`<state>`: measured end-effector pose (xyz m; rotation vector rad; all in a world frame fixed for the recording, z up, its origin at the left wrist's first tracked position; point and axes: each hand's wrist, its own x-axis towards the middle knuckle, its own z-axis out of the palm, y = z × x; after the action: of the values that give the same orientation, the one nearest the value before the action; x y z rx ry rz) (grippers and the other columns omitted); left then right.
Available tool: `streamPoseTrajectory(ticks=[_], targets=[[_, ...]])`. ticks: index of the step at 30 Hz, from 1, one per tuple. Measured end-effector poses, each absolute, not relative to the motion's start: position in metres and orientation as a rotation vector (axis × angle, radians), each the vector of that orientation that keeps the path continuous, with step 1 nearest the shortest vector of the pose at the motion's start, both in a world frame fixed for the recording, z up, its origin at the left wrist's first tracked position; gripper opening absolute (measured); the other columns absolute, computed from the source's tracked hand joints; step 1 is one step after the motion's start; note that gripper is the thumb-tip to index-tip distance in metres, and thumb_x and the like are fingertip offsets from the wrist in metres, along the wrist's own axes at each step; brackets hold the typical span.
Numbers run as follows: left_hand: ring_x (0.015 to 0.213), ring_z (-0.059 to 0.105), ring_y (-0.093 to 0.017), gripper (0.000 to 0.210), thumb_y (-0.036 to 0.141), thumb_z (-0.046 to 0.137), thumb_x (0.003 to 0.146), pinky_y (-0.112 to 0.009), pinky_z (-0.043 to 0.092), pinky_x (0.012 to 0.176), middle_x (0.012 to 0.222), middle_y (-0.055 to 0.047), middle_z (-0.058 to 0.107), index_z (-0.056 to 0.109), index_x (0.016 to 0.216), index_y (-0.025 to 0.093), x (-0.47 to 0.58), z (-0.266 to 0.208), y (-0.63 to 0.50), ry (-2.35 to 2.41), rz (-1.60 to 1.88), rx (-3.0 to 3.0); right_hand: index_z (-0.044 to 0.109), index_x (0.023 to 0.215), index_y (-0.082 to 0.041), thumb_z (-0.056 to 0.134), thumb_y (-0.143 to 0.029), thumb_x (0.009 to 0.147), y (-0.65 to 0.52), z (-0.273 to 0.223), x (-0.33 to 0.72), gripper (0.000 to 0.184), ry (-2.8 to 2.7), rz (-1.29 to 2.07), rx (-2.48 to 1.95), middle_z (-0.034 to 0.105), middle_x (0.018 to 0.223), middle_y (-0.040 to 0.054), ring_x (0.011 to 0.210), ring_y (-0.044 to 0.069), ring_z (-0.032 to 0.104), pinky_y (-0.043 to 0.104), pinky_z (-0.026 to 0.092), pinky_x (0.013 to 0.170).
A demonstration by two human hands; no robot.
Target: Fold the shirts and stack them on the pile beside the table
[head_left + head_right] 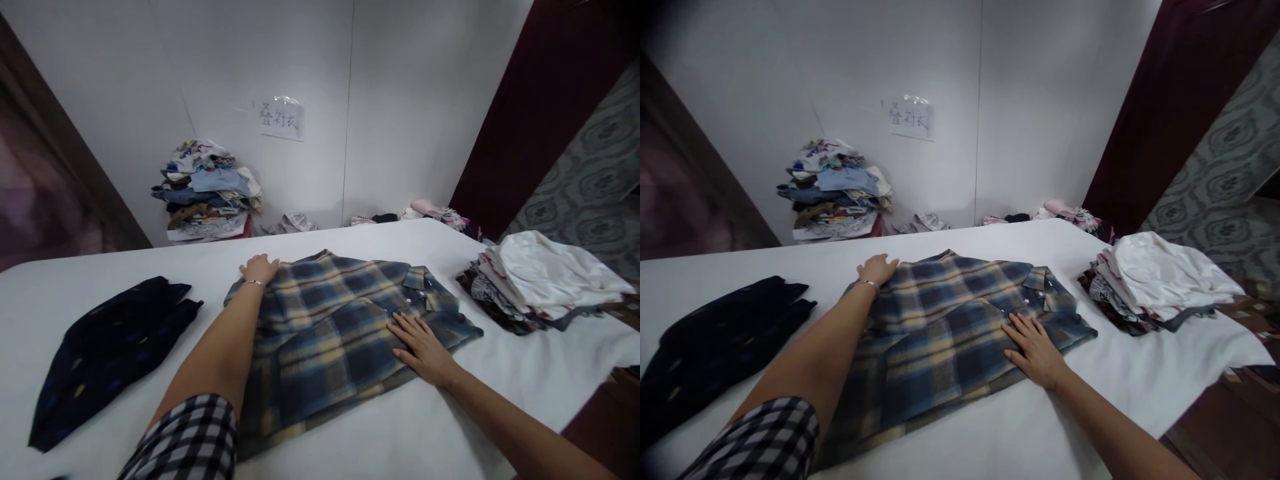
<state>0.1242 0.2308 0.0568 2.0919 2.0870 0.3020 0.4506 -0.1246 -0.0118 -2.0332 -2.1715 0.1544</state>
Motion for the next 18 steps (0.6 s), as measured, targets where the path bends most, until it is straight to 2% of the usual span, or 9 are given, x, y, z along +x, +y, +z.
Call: streamPoseTrajectory(ticks=[4, 7, 9, 12, 15, 18], targets=[[0.116, 0.055, -0.025, 0.047, 0.049, 0.054, 0.091, -0.051, 0.042, 0.1, 0.129, -0.011, 0.057, 0.055, 0.125, 0.017, 0.152, 0.058, 0.235, 2.049, 0.26, 2.071, 0.037, 0.148, -0.032, 0.037, -0.059, 0.095, -0.124, -0.009, 0.449, 0.06, -2.153, 0.152, -2.039, 0.024, 0.158, 0.006, 0.146, 0.028, 0.023, 0.055, 0.016, 0.117], [0.113, 0.059, -0.031, 0.043, 0.043, 0.051, 0.091, -0.05, 0.047, 0.093, 0.124, -0.019, 0.062, 0.059, 0.122, 0.013, 0.16, 0.054, 0.238, 2.062, 0.217, 2.032, 0.035, 0.149, -0.032, 0.036, -0.061, 0.095, -0.124, -0.006, 0.447, 0.061, -2.154, 0.173, -2.042, 0.024, 0.158, 0.006, 0.146, 0.027, 0.022, 0.055, 0.015, 0.117], [0.113, 0.06, -0.036, 0.039, 0.033, 0.053, 0.087, -0.049, 0.049, 0.087, 0.122, -0.025, 0.063, 0.064, 0.117, 0.011, 0.161, 0.051, 0.241, 2.067, 0.178, 2.019, 0.034, 0.149, -0.032, 0.035, -0.062, 0.095, -0.123, -0.004, 0.446, 0.062, -2.158, 0.19, -2.046, 0.023, 0.159, 0.0062, 0.146, 0.027, 0.022, 0.054, 0.015, 0.117], [0.113, 0.061, -0.036, 0.037, 0.024, 0.059, 0.075, -0.044, 0.05, 0.086, 0.12, -0.024, 0.065, 0.069, 0.109, 0.013, 0.164, 0.047, 0.246, 2.018, 0.118, 2.06, 0.034, 0.149, -0.032, 0.036, -0.061, 0.095, -0.123, -0.004, 0.446, 0.062, -2.15, 0.189, -2.035, 0.023, 0.158, 0.0066, 0.146, 0.028, 0.022, 0.055, 0.015, 0.117], [0.11, 0.063, -0.034, 0.035, 0.032, 0.064, 0.071, -0.039, 0.051, 0.085, 0.113, -0.02, 0.069, 0.073, 0.099, 0.015, 0.168, 0.046, 0.252, 1.926, 0.075, 2.125, 0.035, 0.149, -0.032, 0.038, -0.06, 0.095, -0.123, -0.005, 0.447, 0.061, -2.142, 0.158, -2.0, 0.025, 0.158, 0.0069, 0.145, 0.029, 0.024, 0.056, 0.016, 0.117], [0.095, 0.068, -0.033, 0.039, 0.049, 0.066, 0.068, -0.037, 0.052, 0.079, 0.096, -0.017, 0.074, 0.075, 0.087, 0.016, 0.172, 0.047, 0.256, 1.853, 0.157, 2.2, 0.036, 0.149, -0.031, 0.038, -0.06, 0.095, -0.123, -0.006, 0.447, 0.061, -2.144, 0.152, -1.99, 0.026, 0.158, 0.0069, 0.145, 0.03, 0.024, 0.056, 0.016, 0.117]])
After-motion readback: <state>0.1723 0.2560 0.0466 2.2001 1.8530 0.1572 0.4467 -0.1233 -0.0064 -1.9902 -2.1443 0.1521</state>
